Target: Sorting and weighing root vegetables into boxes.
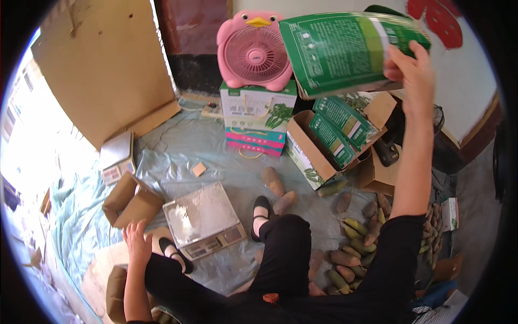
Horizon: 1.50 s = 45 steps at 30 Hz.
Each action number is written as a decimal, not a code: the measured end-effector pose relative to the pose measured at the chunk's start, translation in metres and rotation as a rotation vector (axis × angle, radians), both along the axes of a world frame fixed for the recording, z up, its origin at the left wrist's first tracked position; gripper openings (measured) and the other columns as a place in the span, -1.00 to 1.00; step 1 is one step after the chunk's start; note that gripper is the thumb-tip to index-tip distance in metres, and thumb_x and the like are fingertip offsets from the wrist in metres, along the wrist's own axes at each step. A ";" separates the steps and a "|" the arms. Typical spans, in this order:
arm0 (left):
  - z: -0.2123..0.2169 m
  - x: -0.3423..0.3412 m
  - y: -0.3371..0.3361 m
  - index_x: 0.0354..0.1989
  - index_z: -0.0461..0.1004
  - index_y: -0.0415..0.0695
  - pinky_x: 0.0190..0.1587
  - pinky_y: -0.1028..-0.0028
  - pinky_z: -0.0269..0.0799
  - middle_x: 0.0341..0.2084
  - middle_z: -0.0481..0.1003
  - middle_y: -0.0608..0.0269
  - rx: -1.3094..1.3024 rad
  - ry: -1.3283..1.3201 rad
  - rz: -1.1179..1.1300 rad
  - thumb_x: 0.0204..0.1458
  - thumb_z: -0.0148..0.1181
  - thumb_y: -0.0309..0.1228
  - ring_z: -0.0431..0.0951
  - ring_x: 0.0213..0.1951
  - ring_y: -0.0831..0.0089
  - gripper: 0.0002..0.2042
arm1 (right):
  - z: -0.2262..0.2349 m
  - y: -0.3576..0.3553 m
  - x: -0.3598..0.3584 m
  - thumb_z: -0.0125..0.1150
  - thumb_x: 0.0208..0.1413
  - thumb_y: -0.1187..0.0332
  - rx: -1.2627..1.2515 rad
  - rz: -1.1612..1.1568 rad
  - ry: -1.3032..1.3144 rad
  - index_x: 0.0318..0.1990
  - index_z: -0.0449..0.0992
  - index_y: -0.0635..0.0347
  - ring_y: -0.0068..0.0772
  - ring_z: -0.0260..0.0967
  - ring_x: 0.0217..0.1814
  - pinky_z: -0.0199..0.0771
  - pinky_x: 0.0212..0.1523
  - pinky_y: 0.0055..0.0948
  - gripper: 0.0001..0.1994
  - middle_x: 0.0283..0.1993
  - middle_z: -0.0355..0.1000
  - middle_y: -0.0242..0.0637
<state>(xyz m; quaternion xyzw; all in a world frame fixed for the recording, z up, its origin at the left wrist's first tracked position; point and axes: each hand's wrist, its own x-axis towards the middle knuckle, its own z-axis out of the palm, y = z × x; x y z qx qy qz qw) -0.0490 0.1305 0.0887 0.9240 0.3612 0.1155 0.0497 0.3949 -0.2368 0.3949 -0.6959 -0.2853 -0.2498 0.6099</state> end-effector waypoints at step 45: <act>0.012 -0.041 -0.004 -0.01 0.42 -0.10 0.23 0.14 -0.02 0.02 0.34 0.20 -0.028 0.031 -0.009 -0.19 0.28 -0.46 0.16 0.22 0.16 -0.54 | -0.377 0.177 -0.068 0.08 0.03 0.47 -0.957 0.868 0.930 0.01 0.48 0.04 -0.49 0.42 -0.25 0.37 -0.27 -0.39 -0.66 -0.25 0.49 -0.36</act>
